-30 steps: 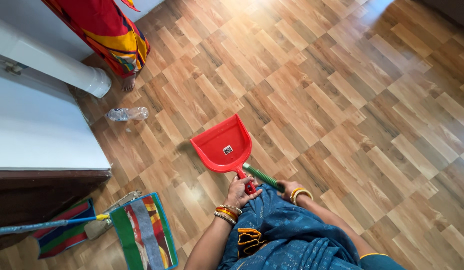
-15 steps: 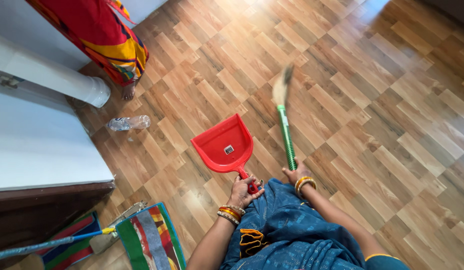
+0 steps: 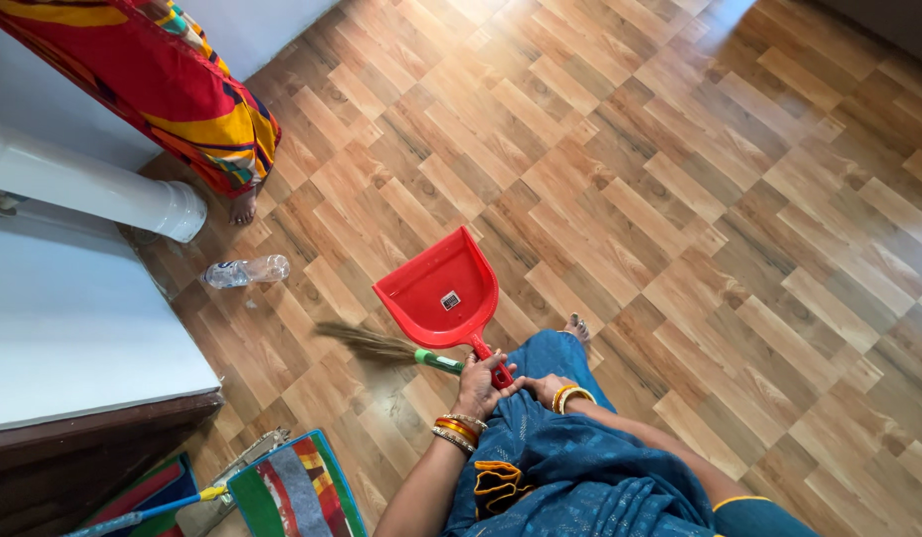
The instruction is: The person sweeps a wooden floor with a broom and dustpan, moving around furniture and rugs to gather debris. The person holds the dustpan in one hand and sweeps with the other, navigating around a bed, a glass table, and a sofa.
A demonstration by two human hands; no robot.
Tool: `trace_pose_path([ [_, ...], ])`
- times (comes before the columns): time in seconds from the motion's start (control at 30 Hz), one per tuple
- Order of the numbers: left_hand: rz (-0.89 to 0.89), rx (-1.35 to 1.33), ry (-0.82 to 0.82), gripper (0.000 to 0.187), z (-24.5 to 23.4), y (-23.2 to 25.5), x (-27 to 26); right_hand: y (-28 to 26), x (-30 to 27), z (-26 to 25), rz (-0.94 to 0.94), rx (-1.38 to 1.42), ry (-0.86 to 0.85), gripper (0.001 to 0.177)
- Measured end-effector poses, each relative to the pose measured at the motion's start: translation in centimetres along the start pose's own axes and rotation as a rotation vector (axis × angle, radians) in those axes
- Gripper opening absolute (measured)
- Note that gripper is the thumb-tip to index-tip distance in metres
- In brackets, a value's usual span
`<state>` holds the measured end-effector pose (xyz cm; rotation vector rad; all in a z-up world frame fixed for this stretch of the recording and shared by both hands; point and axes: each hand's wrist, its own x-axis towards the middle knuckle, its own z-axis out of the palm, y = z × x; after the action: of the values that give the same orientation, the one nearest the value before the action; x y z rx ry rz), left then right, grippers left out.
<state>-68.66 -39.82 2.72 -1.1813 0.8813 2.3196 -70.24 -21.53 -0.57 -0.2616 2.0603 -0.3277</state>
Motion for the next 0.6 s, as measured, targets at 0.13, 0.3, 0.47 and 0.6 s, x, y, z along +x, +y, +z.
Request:
trace_pose_path([
  [0.13, 0.0, -0.026, 0.019, 0.034, 1.1, 1.1, 1.6, 2.6, 1.2, -3.7, -0.015, 0.037, 0.153, 0.068],
  [0.3, -0.012, -0.053, 0.035, 0.031, 3.9, 2.0, 3.6, 7.2, 2.8, -10.3, 0.077, 0.174, 0.39, 0.068],
  [0.47, -0.009, -0.013, 0.001, 0.03, 8.3, 2.8, 5.6, 10.7, 4.4, -16.8, 0.196, 0.367, 0.563, 0.065],
  [0.6, -0.021, 0.008, -0.015, 0.03, 11.2, 3.0, 7.2, 13.2, 4.9, -20.5, 0.313, 0.393, 0.539, 0.073],
])
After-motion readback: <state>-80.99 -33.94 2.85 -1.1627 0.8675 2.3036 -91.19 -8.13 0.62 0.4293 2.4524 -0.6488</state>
